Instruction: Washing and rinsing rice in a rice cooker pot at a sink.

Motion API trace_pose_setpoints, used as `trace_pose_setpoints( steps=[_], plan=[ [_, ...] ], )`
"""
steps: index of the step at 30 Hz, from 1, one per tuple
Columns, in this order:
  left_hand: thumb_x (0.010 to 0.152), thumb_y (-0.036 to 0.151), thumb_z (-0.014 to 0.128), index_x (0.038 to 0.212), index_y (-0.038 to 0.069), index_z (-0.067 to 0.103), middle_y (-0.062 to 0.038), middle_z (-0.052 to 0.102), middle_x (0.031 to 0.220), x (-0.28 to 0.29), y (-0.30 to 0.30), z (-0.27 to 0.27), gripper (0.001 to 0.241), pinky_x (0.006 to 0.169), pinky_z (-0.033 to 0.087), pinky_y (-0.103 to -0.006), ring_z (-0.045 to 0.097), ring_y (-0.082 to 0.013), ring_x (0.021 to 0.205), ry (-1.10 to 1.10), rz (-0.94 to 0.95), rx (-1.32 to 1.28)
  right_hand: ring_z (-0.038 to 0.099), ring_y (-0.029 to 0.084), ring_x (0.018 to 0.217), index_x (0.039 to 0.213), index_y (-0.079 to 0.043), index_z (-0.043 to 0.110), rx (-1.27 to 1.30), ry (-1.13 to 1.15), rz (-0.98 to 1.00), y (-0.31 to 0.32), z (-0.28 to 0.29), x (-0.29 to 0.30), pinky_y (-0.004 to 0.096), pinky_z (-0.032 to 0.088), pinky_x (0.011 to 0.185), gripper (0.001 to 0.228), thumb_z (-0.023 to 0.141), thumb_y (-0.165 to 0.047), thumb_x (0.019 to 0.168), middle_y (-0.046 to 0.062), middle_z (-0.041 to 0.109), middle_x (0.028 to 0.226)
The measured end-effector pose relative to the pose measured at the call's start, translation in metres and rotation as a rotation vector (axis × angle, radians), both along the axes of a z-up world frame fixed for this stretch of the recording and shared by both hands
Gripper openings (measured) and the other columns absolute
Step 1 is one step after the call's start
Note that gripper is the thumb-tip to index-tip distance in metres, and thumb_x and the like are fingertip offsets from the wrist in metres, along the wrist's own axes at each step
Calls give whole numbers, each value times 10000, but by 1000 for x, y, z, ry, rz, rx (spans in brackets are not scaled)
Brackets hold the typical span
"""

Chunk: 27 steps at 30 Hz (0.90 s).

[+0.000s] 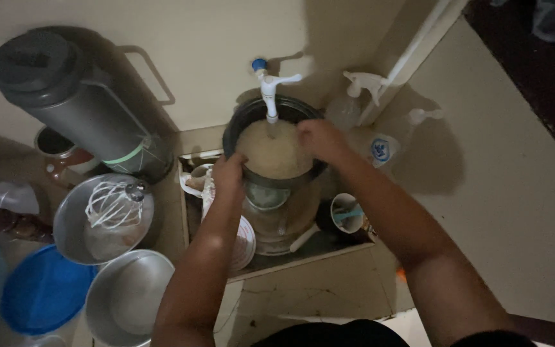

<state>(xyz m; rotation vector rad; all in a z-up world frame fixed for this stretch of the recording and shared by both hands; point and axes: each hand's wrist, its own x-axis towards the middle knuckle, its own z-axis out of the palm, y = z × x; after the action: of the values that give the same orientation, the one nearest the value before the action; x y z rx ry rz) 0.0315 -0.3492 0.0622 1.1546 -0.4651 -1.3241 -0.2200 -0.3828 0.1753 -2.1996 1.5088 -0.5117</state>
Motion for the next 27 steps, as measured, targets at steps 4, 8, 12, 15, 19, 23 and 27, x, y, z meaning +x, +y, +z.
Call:
trace_pose_setpoints(
  steps=[4, 8, 12, 15, 19, 23, 27],
  plan=[
    [783, 124, 677, 1007, -55, 711, -122, 631, 832, -1, 0, 10, 289, 682, 448, -400, 556, -256, 742, -236, 14, 9, 702, 325, 911, 1013, -38, 756, 57, 62, 143, -91, -64, 26, 463, 537, 818, 230, 641, -208, 910, 178, 738, 979],
    [721, 116, 697, 990, -27, 716, -76, 708, 870, -4, -4, 14, 305, 722, 507, -354, 626, -208, 770, -150, 74, -103, 696, 360, 969, 1144, -58, 704, 107, 194, 50, -122, -94, 46, 480, 534, 860, 383, 706, -353, 900, 193, 715, 1092],
    [720, 128, 702, 958, -6, 708, -69, 695, 828, -7, -2, 20, 272, 677, 508, -351, 622, -204, 719, -199, 65, -99, 707, 384, 994, 1055, -45, 760, -175, 76, 54, -120, -102, 57, 483, 549, 873, 334, 712, -357, 945, 193, 748, 1070],
    [737, 139, 692, 940, -15, 702, -89, 634, 749, -8, -5, 20, 255, 596, 445, -381, 563, -232, 638, -221, 44, -17, 751, 363, 884, 1042, -59, 740, 346, -195, -60, -98, -59, 65, 480, 595, 787, 353, 734, -355, 851, 183, 763, 961],
    [728, 136, 688, 933, -3, 705, -64, 620, 726, -10, -10, 10, 248, 577, 435, -364, 550, -199, 624, -199, 38, -12, 710, 350, 901, 1053, -75, 769, -167, -91, -36, -117, -85, 53, 458, 553, 789, 319, 779, -312, 840, 173, 752, 993],
    [725, 129, 682, 917, -19, 718, -39, 672, 766, -11, -8, 8, 245, 640, 481, -327, 595, -159, 682, -247, 63, -88, 735, 287, 871, 1013, -93, 781, 105, -79, 27, -128, -90, 47, 415, 569, 790, 277, 825, -290, 823, 146, 774, 956],
    [728, 120, 676, 953, -30, 712, -54, 658, 783, -11, -9, 4, 272, 643, 460, -353, 579, -188, 693, -210, 30, -52, 757, 255, 871, 1038, -107, 793, 121, -54, 77, -113, -76, 41, 404, 581, 797, 279, 805, -257, 802, 111, 775, 965]
  ],
)
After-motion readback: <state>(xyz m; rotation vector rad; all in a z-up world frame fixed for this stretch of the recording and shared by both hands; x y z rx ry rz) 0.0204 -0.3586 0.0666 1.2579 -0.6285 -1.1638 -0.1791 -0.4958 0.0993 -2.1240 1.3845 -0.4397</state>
